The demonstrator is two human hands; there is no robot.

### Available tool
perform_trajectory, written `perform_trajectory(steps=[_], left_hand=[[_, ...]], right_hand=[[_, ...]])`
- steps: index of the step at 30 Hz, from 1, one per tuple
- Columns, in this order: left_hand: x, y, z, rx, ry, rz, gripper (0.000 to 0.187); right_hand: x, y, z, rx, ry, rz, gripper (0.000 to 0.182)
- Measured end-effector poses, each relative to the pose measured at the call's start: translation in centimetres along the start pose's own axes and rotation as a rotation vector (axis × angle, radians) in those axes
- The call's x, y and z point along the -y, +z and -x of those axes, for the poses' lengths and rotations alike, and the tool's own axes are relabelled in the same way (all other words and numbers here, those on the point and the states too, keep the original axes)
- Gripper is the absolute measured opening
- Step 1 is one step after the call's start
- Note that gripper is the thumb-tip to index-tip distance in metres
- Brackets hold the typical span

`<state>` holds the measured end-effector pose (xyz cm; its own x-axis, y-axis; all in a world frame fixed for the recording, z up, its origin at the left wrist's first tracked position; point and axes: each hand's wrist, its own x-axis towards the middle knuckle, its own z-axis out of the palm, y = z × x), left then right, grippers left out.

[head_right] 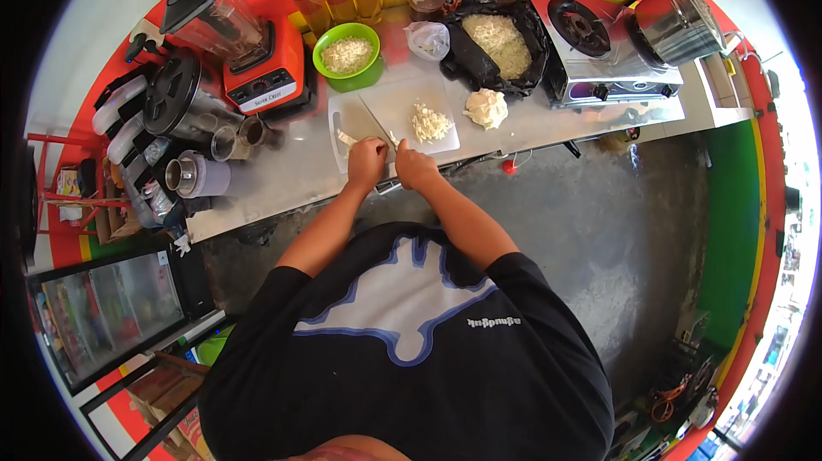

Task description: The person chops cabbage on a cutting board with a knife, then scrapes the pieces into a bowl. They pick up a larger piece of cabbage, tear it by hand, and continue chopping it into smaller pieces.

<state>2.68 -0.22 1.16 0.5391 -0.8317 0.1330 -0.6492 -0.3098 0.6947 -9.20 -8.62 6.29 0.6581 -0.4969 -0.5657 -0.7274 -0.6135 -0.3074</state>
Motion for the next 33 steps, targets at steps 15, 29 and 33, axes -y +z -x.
perform_trajectory(steps=[15, 29, 33], left_hand=[[0.8, 0.7, 0.6, -0.116, -0.015, 0.151, 0.011], [0.3, 0.2, 0.8, -0.142, -0.016, 0.190, 0.010], [0.4, 0.5, 0.8, -0.151, -0.035, 0.089, 0.010]], right_hand=[[0.6, -0.8, 0.4, 0.028, -0.016, 0.032, 0.037], [0.6, -0.5, -0.1, 0.043, -0.025, 0.037, 0.040], [0.5, 0.8, 0.8, 0.025, 0.005, 0.020, 0.039]])
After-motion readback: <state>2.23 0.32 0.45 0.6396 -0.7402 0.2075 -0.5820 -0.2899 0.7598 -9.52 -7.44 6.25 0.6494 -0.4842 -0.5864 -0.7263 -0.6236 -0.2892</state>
